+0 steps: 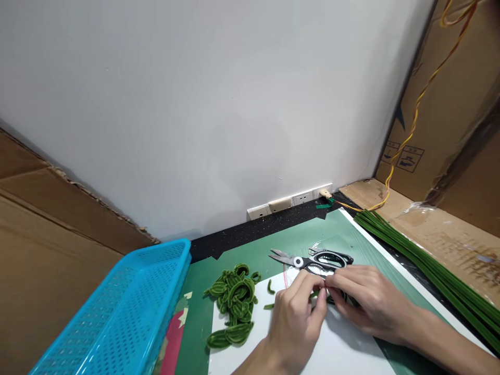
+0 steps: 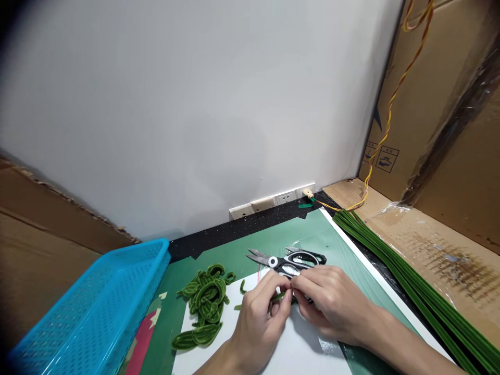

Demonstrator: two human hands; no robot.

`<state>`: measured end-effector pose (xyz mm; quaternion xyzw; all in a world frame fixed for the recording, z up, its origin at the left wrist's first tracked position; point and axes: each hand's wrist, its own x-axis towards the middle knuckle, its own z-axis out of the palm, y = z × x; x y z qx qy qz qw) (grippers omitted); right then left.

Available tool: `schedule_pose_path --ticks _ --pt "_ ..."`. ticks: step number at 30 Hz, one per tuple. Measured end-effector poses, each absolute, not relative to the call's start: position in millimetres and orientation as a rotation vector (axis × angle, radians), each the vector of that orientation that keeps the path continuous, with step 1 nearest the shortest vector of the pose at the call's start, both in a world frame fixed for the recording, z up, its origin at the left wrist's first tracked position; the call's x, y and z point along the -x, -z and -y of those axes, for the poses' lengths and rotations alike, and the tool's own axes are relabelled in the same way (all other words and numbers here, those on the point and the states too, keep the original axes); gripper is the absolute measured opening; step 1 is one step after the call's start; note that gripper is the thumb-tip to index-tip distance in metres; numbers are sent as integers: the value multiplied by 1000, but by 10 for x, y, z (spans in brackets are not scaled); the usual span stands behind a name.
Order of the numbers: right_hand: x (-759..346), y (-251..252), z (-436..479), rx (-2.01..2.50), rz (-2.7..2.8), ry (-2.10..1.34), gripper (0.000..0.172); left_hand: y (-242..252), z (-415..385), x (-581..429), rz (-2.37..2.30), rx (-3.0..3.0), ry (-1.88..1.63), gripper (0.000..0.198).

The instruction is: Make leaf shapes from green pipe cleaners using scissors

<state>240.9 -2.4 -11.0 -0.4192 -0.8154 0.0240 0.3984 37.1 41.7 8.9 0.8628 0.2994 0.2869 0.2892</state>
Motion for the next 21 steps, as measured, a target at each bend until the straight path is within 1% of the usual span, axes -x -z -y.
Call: schedule_pose_path --ticks 6,11,16,21 --pt "-2437 14 33 1065 2095 -59 13 -70 -416 -377 -794 -2295 -787 13" --pt "-2407 55 27 1080 2086 -46 13 -26 -400 -361 -753 -2336 -799 15" --pt "-2363 96 19 1074 2013 3 15 -89 -380 -367 -764 -2293 -828 15" --pt "-2380 85 27 1064 2048 -43 15 -135 -381 -373 -810 -2259 -851 14"
